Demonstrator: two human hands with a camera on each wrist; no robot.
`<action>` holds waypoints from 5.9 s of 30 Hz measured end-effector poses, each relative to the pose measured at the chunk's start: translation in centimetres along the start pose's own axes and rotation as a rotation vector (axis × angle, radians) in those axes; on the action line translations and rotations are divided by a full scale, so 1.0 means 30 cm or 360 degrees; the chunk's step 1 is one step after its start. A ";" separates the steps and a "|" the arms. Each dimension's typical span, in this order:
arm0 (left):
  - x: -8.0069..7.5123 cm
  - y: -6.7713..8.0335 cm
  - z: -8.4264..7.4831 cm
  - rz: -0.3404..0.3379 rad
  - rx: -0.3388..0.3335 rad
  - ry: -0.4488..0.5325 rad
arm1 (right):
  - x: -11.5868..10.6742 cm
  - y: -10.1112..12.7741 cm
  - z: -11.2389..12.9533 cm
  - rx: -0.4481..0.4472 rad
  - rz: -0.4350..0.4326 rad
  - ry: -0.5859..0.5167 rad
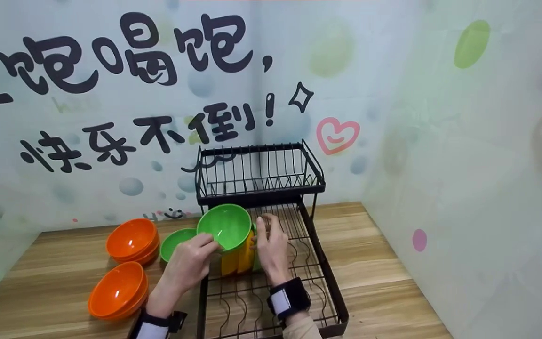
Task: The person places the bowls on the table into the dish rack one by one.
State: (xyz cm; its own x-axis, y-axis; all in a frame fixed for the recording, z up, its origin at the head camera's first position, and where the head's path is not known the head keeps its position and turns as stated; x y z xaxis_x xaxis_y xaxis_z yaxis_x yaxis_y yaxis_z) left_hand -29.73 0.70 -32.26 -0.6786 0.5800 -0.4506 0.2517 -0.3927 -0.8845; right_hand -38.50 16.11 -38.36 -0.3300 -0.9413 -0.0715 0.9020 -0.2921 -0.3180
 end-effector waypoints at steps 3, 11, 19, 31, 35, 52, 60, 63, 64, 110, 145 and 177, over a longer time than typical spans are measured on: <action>-0.001 -0.005 -0.012 -0.0038 0.0027 -0.0006 | 0.013 0.006 -0.001 -0.0003 0.0057 -0.0030; 0.006 -0.019 -0.052 -0.0059 0.0087 0.0025 | 0.027 0.018 -0.011 0.0024 0.0135 -0.0046; 0.014 -0.019 -0.067 -0.0087 0.0087 0.0037 | 0.023 0.024 -0.024 0.0086 0.0156 -0.0054; 0.024 -0.018 -0.038 -0.0015 0.0020 0.0069 | -0.036 0.006 -0.002 -0.0016 -0.0045 -0.0056; 0.025 -0.003 0.011 0.0026 -0.0087 0.0056 | -0.064 -0.002 0.000 -0.0045 -0.0147 -0.0057; 0.062 0.127 0.229 0.0413 -0.0705 -0.0188 | -0.148 -0.013 -0.016 0.0070 -0.0412 -0.0073; 0.106 0.205 0.282 0.0608 -0.0928 -0.0198 | -0.184 -0.020 -0.020 0.0083 -0.0540 -0.0104; 0.110 0.222 0.287 0.0614 -0.0939 -0.0208 | -0.202 -0.020 -0.014 0.0048 -0.0630 -0.0083; 0.110 0.226 0.286 0.0611 -0.0933 -0.0213 | -0.208 -0.021 -0.012 0.0035 -0.0665 -0.0075; 0.139 0.310 0.329 0.0706 -0.1042 -0.0166 | -0.153 -0.038 -0.085 0.0119 -0.0491 0.0780; 0.136 0.299 0.324 0.0747 -0.0922 -0.0225 | -0.086 -0.021 -0.160 0.0321 -0.0081 0.0964; 0.094 0.227 0.299 0.0850 -0.0911 -0.0119 | -0.074 -0.024 -0.123 0.0203 -0.0154 0.0948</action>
State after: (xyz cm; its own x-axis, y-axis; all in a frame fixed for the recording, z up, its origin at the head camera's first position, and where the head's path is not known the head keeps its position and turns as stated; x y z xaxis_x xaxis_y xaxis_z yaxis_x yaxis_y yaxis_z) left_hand -36.12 -6.74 -38.46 -0.4051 0.3591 -0.8408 0.8594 -0.1642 -0.4842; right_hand -39.45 19.03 -41.45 -0.4778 -0.6637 -0.5755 0.8741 -0.4241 -0.2366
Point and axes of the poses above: each hand's wrist, its own y-axis away from the middle knuckle, its own x-axis out of the palm, z = x × y, the point moved 10 cm from there along -y, towards the middle knuckle, and after that the axes turned 9 degrees about -z, right-handed, at the moved point
